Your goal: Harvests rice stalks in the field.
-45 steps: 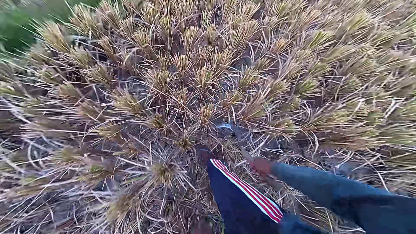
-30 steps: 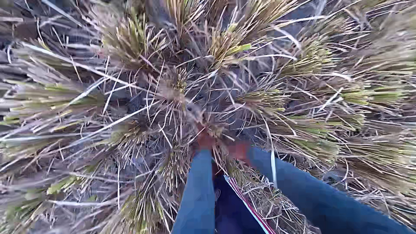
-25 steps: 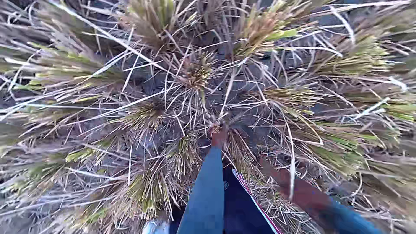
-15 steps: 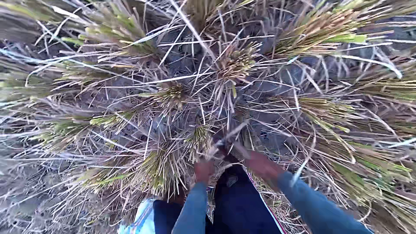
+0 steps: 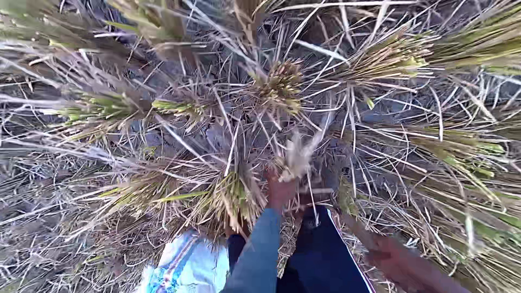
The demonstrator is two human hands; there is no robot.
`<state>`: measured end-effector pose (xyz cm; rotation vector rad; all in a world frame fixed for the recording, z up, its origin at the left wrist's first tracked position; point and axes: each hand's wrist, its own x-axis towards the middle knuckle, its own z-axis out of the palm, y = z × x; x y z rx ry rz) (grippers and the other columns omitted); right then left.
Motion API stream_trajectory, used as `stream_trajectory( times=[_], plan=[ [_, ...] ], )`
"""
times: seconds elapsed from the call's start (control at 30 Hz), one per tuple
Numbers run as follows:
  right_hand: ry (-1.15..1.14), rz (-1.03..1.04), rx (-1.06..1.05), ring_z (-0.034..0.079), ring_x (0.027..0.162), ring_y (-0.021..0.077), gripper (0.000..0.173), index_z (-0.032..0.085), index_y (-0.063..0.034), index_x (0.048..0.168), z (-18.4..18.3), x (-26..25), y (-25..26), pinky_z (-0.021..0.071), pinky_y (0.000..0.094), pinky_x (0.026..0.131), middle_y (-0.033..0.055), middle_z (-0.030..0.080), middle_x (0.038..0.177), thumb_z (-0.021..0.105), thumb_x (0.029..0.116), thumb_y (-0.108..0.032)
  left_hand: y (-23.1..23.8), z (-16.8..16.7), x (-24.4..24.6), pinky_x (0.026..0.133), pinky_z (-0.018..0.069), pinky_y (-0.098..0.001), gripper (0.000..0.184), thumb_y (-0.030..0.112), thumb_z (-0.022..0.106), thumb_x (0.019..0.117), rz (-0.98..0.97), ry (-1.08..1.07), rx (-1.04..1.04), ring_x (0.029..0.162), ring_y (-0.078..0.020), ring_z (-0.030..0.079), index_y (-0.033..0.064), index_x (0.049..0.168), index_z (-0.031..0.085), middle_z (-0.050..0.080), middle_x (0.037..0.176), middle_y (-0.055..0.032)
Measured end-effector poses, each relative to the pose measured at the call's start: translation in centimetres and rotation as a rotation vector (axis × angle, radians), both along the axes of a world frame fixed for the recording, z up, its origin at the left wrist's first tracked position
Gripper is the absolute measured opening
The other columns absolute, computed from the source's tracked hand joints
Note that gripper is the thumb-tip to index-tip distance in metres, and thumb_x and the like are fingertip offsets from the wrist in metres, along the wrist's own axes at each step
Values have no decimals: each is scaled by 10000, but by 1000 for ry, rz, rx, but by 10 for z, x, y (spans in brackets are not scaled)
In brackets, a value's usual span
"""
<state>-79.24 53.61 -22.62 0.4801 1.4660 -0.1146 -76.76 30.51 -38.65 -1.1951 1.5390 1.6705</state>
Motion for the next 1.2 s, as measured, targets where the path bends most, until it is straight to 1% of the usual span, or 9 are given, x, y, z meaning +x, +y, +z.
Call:
stream_trajectory(
  times=[0.2, 0.37, 0.53, 0.6, 0.7, 0.77, 0.9, 1.07, 1.2],
  plan=[
    [36, 148, -160, 630, 732, 323, 455, 505, -29, 1408, -100, -30, -163, 547, 535, 694, 226, 633, 980, 619, 1004, -206, -49, 45, 123, 973, 522, -584, 696, 362, 839, 827, -112, -400, -252, 1082, -408, 680, -81, 1307, 598, 698, 1121, -282],
    [-92, 474, -338, 664, 983, 407, 478, 511, 46, 1405, -173, -9, -276, 526, 591, 890, 297, 631, 1178, 600, 1022, -225, -170, -9, 48, 1034, 502, -517, 751, 304, 881, 806, 221, -246, -478, 1169, -368, 642, -115, 1332, 546, 658, 1215, -286],
    [-33, 288, -222, 652, 833, 376, 681, 277, -201, 1621, -89, 25, -229, 545, 583, 760, 264, 637, 1127, 589, 1017, -159, -190, -61, 13, 968, 552, -526, 737, 225, 902, 774, 302, -69, -310, 1107, -356, 669, -76, 1337, 535, 667, 1190, -269],
    [-35, 203, -73, 614, 676, 278, 470, 472, -76, 1429, -40, 24, -190, 545, 486, 643, 178, 627, 904, 631, 999, -182, -176, -46, 33, 1024, 534, -458, 726, 139, 890, 768, 304, 5, -207, 1143, -305, 666, -111, 1342, 523, 667, 1209, -266],
    [-78, 204, -35, 641, 735, 336, 406, 537, 130, 1269, 12, 19, -183, 552, 546, 721, 260, 639, 915, 666, 954, -91, -176, 1, 79, 1043, 526, -346, 839, 19, 899, 679, 511, 117, -164, 1160, -198, 648, -153, 1372, 458, 652, 1247, -236],
    [-56, 226, -57, 642, 698, 324, 413, 521, 119, 1281, 16, 17, -203, 561, 530, 690, 247, 633, 889, 659, 967, -111, -196, 26, 114, 1028, 535, -361, 844, 60, 911, 665, 489, 12, -222, 1133, -201, 659, -141, 1361, 478, 667, 1217, -224],
    [61, 298, -156, 636, 715, 307, 480, 474, -16, 1417, -81, 4, -341, 556, 513, 684, 213, 636, 952, 627, 1007, -212, -273, 7, 155, 1007, 509, -576, 1029, 279, 889, 768, 279, -330, -443, 1159, -411, 640, -67, 1536, 298, 632, 1248, -309],
    [-53, 633, -482, 660, 866, 358, 450, 530, -11, 1415, -209, 34, -499, 535, 570, 796, 251, 657, 1073, 586, 995, -164, -399, -55, 139, 1152, 415, -491, 1247, 208, 971, 643, 438, -68, -719, 1404, -399, 440, -118, 1552, 182, 370, 1535, -336],
    [-19, 634, -571, 651, 1080, 480, 792, 139, -250, 1664, -216, 67, -497, 526, 657, 889, 311, 572, 1350, 578, 1016, -134, -456, -98, 103, 1017, 523, -533, 954, 262, 973, 659, 445, 28, -570, 1192, -319, 636, -26, 1420, 475, 643, 1286, -228]
  ],
)
